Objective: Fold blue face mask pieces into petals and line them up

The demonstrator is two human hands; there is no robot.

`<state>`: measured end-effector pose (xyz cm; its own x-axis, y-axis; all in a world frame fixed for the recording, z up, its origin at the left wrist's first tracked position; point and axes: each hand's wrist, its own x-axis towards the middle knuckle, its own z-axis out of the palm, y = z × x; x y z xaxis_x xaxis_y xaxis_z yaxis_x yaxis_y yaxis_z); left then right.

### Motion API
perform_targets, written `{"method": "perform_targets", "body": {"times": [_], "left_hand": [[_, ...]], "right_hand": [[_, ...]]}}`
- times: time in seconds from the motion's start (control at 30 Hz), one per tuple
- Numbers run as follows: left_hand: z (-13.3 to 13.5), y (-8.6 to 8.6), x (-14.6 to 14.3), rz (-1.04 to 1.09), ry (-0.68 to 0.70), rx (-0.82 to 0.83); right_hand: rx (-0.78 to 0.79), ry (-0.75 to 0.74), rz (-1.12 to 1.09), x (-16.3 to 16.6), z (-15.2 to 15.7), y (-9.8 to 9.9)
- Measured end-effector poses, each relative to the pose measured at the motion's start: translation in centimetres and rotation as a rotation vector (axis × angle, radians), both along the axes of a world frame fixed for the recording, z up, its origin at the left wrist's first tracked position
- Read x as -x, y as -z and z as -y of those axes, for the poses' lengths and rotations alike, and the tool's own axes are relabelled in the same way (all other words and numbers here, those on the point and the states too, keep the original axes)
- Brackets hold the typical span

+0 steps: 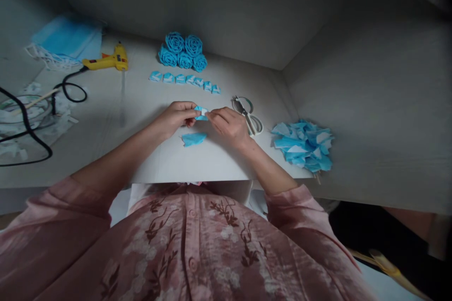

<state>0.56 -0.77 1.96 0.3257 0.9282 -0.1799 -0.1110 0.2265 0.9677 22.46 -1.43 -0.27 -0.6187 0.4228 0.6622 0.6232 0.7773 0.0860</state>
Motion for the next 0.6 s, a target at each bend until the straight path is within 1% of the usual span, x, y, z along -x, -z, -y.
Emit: {"method": "perform_targets", "body": {"times": [0.2, 0.33, 0.47, 0.6], "left_hand": [[0.0, -0.1, 0.0, 0.016, 0.000, 0.023], [0.0, -0.1, 0.0, 0.025, -0.003, 0.024], [0.0, 0.1, -0.1, 0.025, -0.011, 0.018], [0.0, 0.1, 0.0, 0.027, -0.010, 0.022]], "right_hand": [[-0.031, 0.005, 0.035, 0.0, 0.1, 0.0], [-0.074, -0.022, 0.017, 0.0, 0.0, 0.0], [0.034, -0.033, 0.058, 0.0, -0.1, -0.5], [0.089, -0.060, 0.106, 0.0, 0.1, -1.5]]}}
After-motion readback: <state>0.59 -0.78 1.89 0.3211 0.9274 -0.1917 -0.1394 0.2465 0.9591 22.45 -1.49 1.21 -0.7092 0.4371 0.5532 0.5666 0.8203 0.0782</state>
